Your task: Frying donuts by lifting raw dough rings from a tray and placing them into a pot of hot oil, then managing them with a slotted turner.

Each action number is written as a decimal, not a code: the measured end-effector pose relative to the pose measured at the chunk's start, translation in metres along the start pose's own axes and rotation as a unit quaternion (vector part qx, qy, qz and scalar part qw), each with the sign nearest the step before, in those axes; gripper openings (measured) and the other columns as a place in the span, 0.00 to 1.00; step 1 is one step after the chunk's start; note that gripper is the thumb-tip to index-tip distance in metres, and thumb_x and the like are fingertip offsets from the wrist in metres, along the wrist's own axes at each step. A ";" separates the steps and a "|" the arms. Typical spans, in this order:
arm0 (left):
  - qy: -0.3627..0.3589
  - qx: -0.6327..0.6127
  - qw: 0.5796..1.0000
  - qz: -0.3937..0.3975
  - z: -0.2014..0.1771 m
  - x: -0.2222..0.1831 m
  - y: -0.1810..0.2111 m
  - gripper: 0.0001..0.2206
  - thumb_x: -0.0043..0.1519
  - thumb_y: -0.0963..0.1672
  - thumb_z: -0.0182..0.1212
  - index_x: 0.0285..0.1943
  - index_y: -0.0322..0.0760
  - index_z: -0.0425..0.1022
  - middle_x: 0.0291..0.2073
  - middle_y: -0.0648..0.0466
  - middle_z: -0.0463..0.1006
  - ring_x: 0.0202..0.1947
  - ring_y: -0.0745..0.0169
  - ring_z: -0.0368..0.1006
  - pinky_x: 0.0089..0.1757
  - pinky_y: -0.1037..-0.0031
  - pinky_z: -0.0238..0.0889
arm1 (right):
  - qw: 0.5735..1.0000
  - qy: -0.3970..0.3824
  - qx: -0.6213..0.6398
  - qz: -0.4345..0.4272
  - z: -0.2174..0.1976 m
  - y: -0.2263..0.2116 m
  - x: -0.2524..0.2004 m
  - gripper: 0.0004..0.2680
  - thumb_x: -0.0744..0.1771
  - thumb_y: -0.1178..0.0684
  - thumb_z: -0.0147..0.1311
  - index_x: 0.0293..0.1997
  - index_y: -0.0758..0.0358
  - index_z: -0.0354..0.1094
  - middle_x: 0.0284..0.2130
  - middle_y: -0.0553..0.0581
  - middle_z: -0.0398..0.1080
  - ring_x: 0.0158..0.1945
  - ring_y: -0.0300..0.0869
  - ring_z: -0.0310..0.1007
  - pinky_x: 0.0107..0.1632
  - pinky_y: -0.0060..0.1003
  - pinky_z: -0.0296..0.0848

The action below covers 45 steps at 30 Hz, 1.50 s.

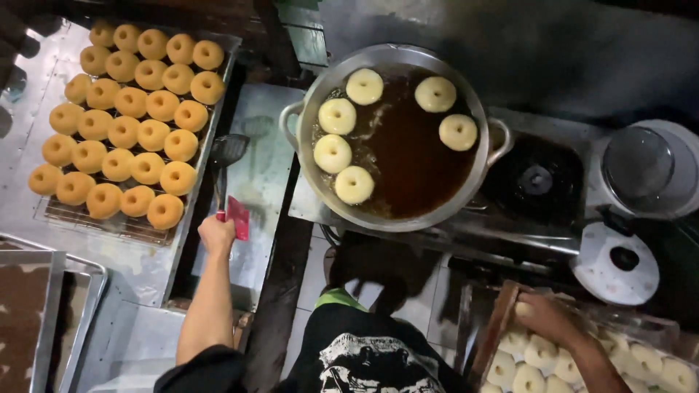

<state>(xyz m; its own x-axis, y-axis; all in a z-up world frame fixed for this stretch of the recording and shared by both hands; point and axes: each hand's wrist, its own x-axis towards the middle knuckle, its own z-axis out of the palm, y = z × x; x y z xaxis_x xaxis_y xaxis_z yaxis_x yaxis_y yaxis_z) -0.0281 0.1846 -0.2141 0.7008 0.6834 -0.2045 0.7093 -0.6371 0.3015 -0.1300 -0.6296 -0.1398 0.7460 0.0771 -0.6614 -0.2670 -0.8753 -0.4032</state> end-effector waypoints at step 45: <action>-0.002 0.064 0.931 0.358 -0.124 -0.198 0.169 0.16 0.63 0.53 0.59 0.60 0.59 0.78 0.40 0.55 0.78 0.38 0.51 0.80 0.38 0.62 0.75 | 0.875 0.439 0.171 -0.112 0.008 -0.336 0.133 0.12 0.61 0.45 0.70 0.46 0.47 0.78 0.38 0.49 0.79 0.44 0.47 0.80 0.48 0.42 0.78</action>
<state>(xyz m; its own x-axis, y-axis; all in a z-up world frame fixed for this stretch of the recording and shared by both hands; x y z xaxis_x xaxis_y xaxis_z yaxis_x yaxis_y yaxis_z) -0.0559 -0.0140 -0.0068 0.9979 0.0652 0.0037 0.0623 -0.9667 0.2482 0.0545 -0.3215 -0.0973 0.9438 -0.2998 0.1393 -0.1091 -0.6803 -0.7248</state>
